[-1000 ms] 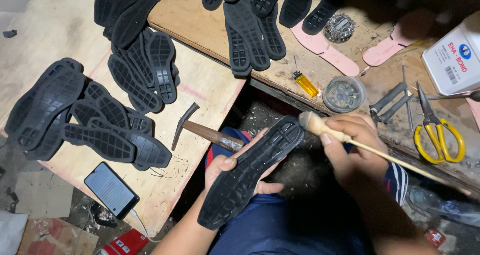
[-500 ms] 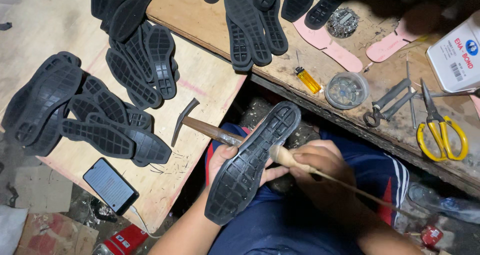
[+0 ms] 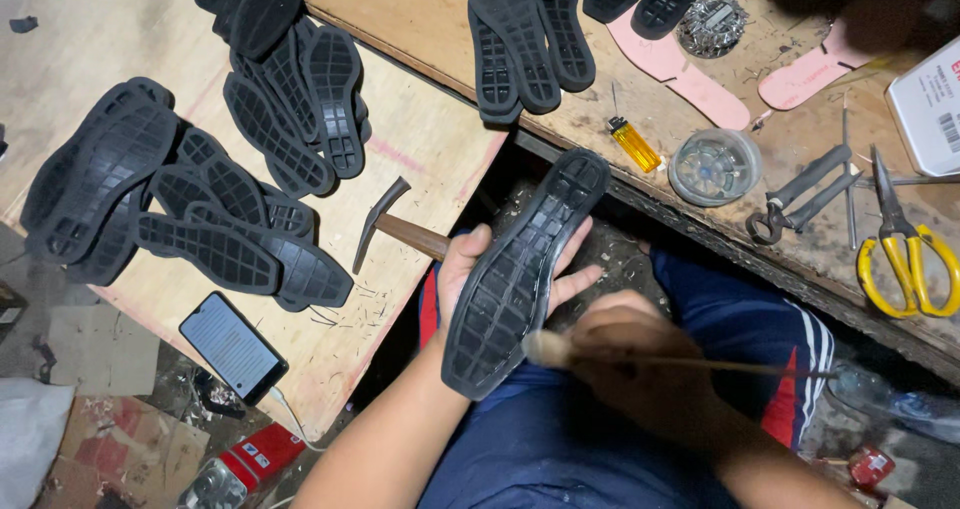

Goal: The person sits on the floor and applies glue with a brush to the textured underside of rubber shoe soles, working one sole at a time. They dip the brush into a glue container, spread the adhesive over the sole surface, then place the finished sole onto a stack on the workbench and pick up the next one.

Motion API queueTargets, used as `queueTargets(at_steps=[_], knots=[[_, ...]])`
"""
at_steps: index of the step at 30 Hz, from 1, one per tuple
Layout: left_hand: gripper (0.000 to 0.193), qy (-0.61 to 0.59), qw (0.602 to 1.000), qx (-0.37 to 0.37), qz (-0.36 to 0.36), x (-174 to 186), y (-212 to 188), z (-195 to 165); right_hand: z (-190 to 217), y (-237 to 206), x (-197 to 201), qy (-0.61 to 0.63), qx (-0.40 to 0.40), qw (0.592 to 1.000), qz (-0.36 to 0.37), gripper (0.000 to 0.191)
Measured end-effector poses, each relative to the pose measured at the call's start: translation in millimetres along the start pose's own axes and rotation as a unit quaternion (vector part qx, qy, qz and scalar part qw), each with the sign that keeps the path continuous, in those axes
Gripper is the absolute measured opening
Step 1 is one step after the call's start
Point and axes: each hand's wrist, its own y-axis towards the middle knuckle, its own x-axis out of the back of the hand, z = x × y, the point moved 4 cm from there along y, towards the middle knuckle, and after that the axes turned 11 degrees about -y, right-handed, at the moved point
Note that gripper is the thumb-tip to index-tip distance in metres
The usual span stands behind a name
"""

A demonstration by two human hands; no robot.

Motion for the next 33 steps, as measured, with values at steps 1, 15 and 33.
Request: queueTargets(at_steps=[1,15,33], knots=[[0.075,-0.037,0.999,0.005,0.015,-0.8,0.4,-0.5,-2.0,-0.1,1.2,-0.058,0.031,0.998,-0.017,0.019],[0.083,0.032,0.998,0.008,0.045,-6.4,11.0,-5.5,-3.8,0.7,0.9,0.075,-0.105,0.992,0.012,0.03],[0.073,0.044,0.997,-0.022,0.065,-1.6,31.3,-5.4,21.2,16.5,-2.7,-0.064,0.008,0.994,0.083,0.036]])
